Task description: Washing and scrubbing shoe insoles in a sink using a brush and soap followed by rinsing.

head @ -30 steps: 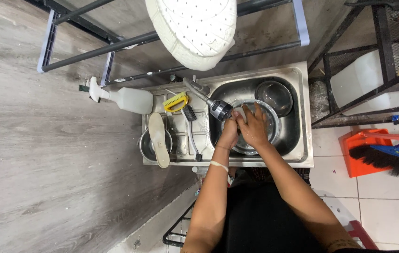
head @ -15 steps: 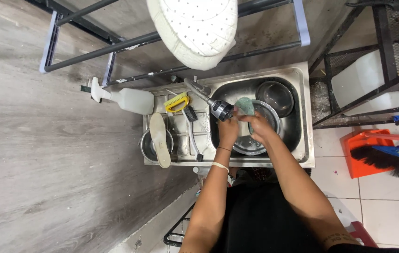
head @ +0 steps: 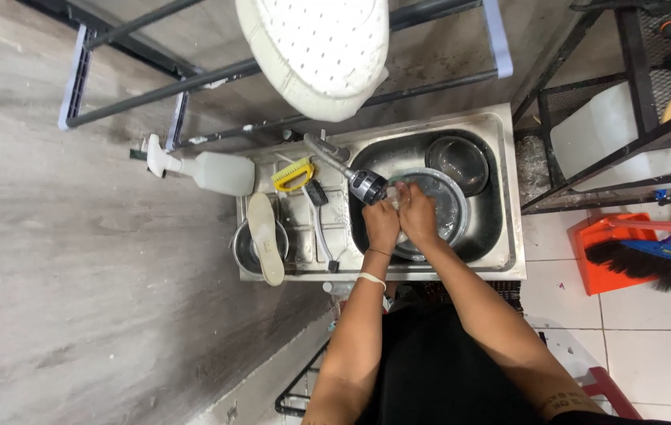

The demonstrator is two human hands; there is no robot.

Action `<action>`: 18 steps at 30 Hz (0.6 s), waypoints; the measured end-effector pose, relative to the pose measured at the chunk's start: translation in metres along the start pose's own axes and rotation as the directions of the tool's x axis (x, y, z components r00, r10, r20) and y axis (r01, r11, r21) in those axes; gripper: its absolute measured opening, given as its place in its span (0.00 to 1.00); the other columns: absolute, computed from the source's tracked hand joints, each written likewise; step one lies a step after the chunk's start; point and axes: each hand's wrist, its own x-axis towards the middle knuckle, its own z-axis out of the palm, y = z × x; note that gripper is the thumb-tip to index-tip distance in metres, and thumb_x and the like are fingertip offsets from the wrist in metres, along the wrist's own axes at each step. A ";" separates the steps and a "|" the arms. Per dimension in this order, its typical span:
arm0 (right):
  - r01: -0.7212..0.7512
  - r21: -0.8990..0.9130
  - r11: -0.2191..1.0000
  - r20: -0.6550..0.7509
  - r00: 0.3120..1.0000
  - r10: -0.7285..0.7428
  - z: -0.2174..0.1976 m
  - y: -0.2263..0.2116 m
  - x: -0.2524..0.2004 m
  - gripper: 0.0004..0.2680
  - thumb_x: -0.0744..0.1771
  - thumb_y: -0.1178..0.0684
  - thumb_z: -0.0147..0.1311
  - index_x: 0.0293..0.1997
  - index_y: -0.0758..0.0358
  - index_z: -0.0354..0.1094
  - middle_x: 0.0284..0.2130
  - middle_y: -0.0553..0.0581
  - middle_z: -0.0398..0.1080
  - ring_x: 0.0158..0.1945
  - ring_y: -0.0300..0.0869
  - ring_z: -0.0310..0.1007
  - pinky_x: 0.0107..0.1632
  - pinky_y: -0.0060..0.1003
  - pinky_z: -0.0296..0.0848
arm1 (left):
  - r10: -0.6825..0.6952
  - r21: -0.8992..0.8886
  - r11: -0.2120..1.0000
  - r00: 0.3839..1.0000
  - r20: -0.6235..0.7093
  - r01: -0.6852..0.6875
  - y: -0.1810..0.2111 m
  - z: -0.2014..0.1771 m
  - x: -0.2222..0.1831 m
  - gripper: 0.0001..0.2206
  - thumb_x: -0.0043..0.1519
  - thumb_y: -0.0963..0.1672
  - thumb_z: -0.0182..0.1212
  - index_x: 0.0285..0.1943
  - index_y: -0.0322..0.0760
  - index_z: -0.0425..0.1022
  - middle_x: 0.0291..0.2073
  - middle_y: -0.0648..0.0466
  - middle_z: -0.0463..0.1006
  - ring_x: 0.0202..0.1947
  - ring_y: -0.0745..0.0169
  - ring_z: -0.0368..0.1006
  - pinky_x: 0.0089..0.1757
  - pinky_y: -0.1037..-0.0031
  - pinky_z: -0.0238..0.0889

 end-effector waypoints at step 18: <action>-0.148 0.316 0.937 0.062 0.989 0.136 -0.013 0.023 0.005 0.20 0.69 0.42 0.28 0.41 0.71 0.65 0.39 0.69 0.67 0.48 0.51 0.63 0.53 0.46 0.56 | -0.153 -0.386 0.890 0.956 0.249 0.243 0.059 -0.027 -0.013 0.16 0.61 0.41 0.34 0.51 0.26 0.65 0.43 0.42 0.69 0.45 0.54 0.60 0.51 0.61 0.50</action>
